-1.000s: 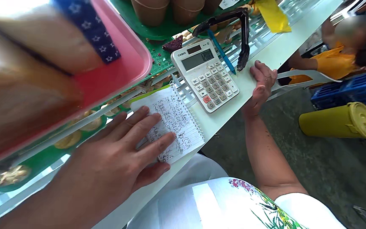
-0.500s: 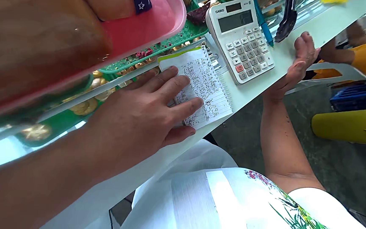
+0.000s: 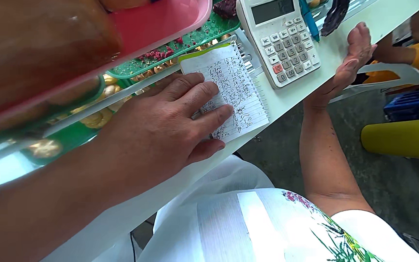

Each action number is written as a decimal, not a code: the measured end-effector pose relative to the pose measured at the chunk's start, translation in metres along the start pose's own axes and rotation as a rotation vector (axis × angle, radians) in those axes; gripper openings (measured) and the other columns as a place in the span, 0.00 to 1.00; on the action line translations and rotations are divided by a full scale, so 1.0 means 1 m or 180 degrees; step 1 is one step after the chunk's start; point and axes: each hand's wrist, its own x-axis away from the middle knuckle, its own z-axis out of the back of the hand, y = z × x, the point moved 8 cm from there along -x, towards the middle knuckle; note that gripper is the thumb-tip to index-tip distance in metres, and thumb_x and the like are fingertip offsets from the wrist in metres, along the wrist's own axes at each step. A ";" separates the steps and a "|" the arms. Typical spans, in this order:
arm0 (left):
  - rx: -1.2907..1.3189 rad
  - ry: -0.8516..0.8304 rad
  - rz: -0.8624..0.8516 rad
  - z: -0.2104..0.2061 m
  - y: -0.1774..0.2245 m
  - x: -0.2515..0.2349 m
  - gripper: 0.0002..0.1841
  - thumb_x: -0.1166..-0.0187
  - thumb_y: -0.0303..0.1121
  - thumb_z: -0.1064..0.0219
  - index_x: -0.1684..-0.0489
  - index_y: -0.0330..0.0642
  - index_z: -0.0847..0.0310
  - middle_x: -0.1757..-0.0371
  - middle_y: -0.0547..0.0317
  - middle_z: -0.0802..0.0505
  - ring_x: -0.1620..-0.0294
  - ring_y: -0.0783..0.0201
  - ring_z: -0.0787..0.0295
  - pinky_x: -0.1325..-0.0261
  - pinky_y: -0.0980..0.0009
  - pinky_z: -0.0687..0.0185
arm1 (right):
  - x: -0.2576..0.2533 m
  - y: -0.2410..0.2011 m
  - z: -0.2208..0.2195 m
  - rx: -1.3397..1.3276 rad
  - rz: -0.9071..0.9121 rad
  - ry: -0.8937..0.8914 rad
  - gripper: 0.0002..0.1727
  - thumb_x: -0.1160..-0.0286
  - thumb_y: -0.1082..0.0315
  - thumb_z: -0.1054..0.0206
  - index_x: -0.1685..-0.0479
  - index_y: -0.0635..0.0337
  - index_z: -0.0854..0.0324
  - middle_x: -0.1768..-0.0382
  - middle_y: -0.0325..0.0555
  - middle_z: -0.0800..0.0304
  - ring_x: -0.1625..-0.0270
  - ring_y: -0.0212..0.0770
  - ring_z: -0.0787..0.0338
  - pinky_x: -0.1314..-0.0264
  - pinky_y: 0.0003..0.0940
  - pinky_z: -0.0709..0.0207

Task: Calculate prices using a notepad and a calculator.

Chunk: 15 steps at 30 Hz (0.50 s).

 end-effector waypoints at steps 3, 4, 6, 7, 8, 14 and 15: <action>-0.0002 -0.0020 0.0029 0.000 0.000 0.000 0.29 0.13 0.58 0.49 0.22 0.54 0.19 0.21 0.39 0.21 0.18 0.36 0.29 0.28 0.44 0.26 | -0.001 0.001 0.000 0.0024 -0.0042 -0.0042 0.42 0.09 0.41 0.70 0.27 0.67 0.21 0.22 0.59 0.20 0.12 0.53 0.31 0.07 0.54 0.57; 0.0005 -0.0006 0.0044 0.000 0.000 -0.001 0.29 0.13 0.58 0.49 0.22 0.54 0.19 0.22 0.39 0.20 0.18 0.37 0.29 0.30 0.44 0.25 | -0.001 0.001 0.000 0.0033 -0.0049 -0.0052 0.43 0.09 0.41 0.71 0.28 0.67 0.21 0.22 0.59 0.20 0.12 0.53 0.31 0.06 0.53 0.58; -0.0024 0.0014 0.0086 0.001 0.001 -0.001 0.29 0.13 0.58 0.50 0.23 0.54 0.18 0.23 0.40 0.19 0.19 0.37 0.28 0.31 0.45 0.23 | -0.001 0.002 -0.001 0.0038 -0.0053 -0.0040 0.43 0.09 0.41 0.71 0.28 0.67 0.21 0.22 0.59 0.20 0.12 0.53 0.31 0.06 0.53 0.58; -0.0046 0.0029 0.0111 0.001 0.001 -0.001 0.29 0.13 0.58 0.50 0.23 0.55 0.18 0.23 0.40 0.19 0.20 0.37 0.27 0.32 0.45 0.23 | 0.000 0.003 -0.001 0.0045 -0.0045 -0.0030 0.42 0.09 0.42 0.71 0.28 0.67 0.21 0.22 0.58 0.20 0.12 0.53 0.32 0.06 0.53 0.58; -0.0064 0.0042 0.0143 0.002 0.001 -0.001 0.29 0.14 0.58 0.50 0.24 0.56 0.17 0.24 0.40 0.18 0.20 0.37 0.26 0.31 0.44 0.23 | 0.000 0.003 -0.001 0.0057 -0.0051 -0.0028 0.41 0.09 0.43 0.71 0.28 0.66 0.22 0.22 0.58 0.20 0.12 0.52 0.32 0.06 0.53 0.58; -0.0049 0.0074 0.0338 0.005 -0.008 -0.002 0.29 0.14 0.58 0.52 0.25 0.58 0.17 0.24 0.42 0.17 0.19 0.36 0.27 0.28 0.42 0.25 | 0.000 0.003 -0.002 0.0060 -0.0097 -0.0034 0.41 0.10 0.43 0.70 0.28 0.66 0.22 0.22 0.58 0.21 0.12 0.53 0.32 0.06 0.53 0.58; -0.0028 0.0077 0.0342 0.005 -0.008 -0.002 0.29 0.14 0.58 0.51 0.24 0.57 0.17 0.24 0.43 0.17 0.18 0.37 0.27 0.27 0.43 0.26 | 0.000 0.002 -0.001 0.0054 -0.0092 -0.0023 0.42 0.10 0.42 0.70 0.28 0.66 0.21 0.22 0.59 0.21 0.12 0.53 0.32 0.06 0.54 0.58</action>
